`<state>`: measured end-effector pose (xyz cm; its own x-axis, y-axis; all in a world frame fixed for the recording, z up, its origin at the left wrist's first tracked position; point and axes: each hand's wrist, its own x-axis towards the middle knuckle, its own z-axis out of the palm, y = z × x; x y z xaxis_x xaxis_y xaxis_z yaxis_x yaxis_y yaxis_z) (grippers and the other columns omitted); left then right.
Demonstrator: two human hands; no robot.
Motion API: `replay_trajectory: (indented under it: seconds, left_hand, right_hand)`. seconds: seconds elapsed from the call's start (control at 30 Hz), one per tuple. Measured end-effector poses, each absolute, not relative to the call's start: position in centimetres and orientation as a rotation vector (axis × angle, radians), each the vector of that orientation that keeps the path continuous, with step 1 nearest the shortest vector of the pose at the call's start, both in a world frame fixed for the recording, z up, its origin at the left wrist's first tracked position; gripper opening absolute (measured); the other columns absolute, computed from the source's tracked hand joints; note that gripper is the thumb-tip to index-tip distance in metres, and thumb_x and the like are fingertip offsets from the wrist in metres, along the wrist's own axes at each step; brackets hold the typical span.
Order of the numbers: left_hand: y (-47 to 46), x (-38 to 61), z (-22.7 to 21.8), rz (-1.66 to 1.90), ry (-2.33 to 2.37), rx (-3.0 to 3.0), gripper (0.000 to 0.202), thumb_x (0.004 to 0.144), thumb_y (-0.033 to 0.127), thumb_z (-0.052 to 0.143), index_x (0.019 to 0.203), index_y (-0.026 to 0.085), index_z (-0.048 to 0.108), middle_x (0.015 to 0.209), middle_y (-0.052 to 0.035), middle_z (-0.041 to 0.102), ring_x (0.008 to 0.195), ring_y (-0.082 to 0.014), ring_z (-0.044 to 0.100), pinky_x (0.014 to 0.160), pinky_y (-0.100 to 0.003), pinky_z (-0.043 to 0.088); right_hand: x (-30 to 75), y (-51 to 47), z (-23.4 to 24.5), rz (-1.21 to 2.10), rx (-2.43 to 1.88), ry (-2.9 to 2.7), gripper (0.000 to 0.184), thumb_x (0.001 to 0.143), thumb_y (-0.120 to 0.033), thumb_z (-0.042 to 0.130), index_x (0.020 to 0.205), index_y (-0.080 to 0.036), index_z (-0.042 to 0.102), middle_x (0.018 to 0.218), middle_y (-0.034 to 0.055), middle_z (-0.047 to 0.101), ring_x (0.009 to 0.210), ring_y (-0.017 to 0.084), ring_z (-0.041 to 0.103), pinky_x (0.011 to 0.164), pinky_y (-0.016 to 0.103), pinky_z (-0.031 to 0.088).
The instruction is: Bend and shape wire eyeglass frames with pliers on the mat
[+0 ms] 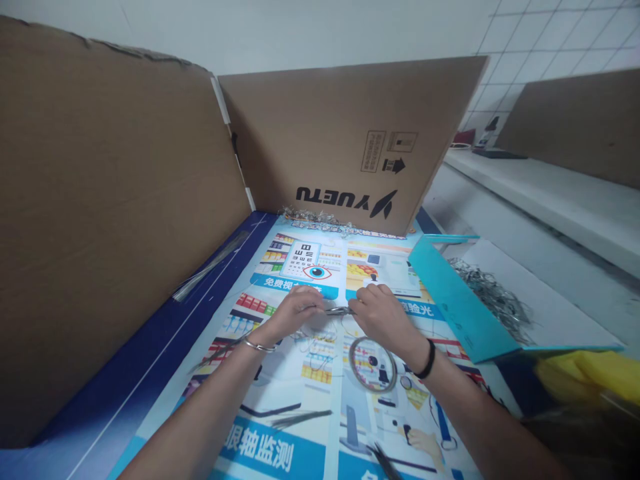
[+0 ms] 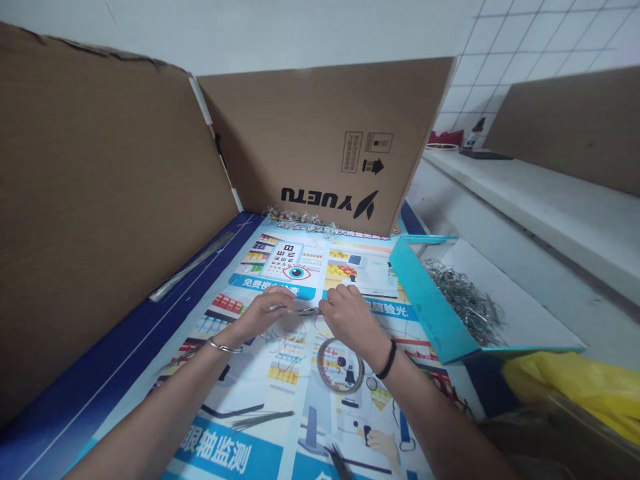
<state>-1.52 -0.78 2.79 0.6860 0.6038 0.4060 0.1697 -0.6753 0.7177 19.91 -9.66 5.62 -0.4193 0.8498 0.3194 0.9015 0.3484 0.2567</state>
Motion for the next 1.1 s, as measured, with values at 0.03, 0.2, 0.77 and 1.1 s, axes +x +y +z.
replay_trajectory:
  seconds: [0.03, 0.2, 0.77, 1.1]
  left_hand:
    - [-0.8, -1.5, 2.8, 0.852, 0.579, 2.228, 0.011, 0.082, 0.025, 0.058, 0.08, 0.022, 0.069, 0.092, -0.0045, 0.068, 0.096, -0.0196, 0.057, 0.09, -0.036, 0.038]
    - [-0.6, -1.5, 2.9, 0.847, 0.512, 2.209, 0.012, 0.082, 0.025, 0.058, 0.077, 0.021, 0.068, 0.084, -0.0045, 0.068, 0.09, -0.0192, 0.058, 0.088, -0.036, 0.039]
    - [-0.7, -1.5, 2.9, 0.805, 0.483, 2.182, 0.017, 0.083, 0.03, 0.056, 0.074, 0.02, 0.066, 0.081, -0.0053, 0.066, 0.089, -0.0192, 0.058, 0.086, -0.036, 0.041]
    - [-0.6, -1.6, 2.7, 0.808, 0.463, 2.178, 0.014, 0.083, 0.026, 0.057, 0.075, 0.02, 0.065, 0.082, -0.0041, 0.066, 0.088, -0.0182, 0.058, 0.087, -0.035, 0.04]
  right_hand:
    - [19.9, -9.7, 5.6, -0.602, -1.612, -2.472, 0.005, 0.082, -0.02, 0.056, 0.08, -0.019, 0.061, 0.078, 0.0054, 0.054, 0.079, 0.019, 0.04, 0.07, 0.033, 0.021]
    - [20.0, -9.7, 5.5, -0.613, -1.585, -2.476, 0.006, 0.082, -0.02, 0.055, 0.079, -0.019, 0.06, 0.078, 0.0054, 0.053, 0.079, 0.019, 0.039, 0.07, 0.033, 0.021]
    - [20.0, -9.5, 4.8, -0.622, -1.542, -2.479, 0.007, 0.082, -0.019, 0.054, 0.077, -0.02, 0.059, 0.076, 0.0044, 0.052, 0.076, 0.019, 0.038, 0.068, 0.032, 0.02]
    - [20.1, -9.5, 4.3, -0.585, -1.561, -2.446, 0.008, 0.082, -0.019, 0.055, 0.075, -0.02, 0.059, 0.073, 0.0027, 0.053, 0.074, 0.018, 0.04, 0.067, 0.033, 0.02]
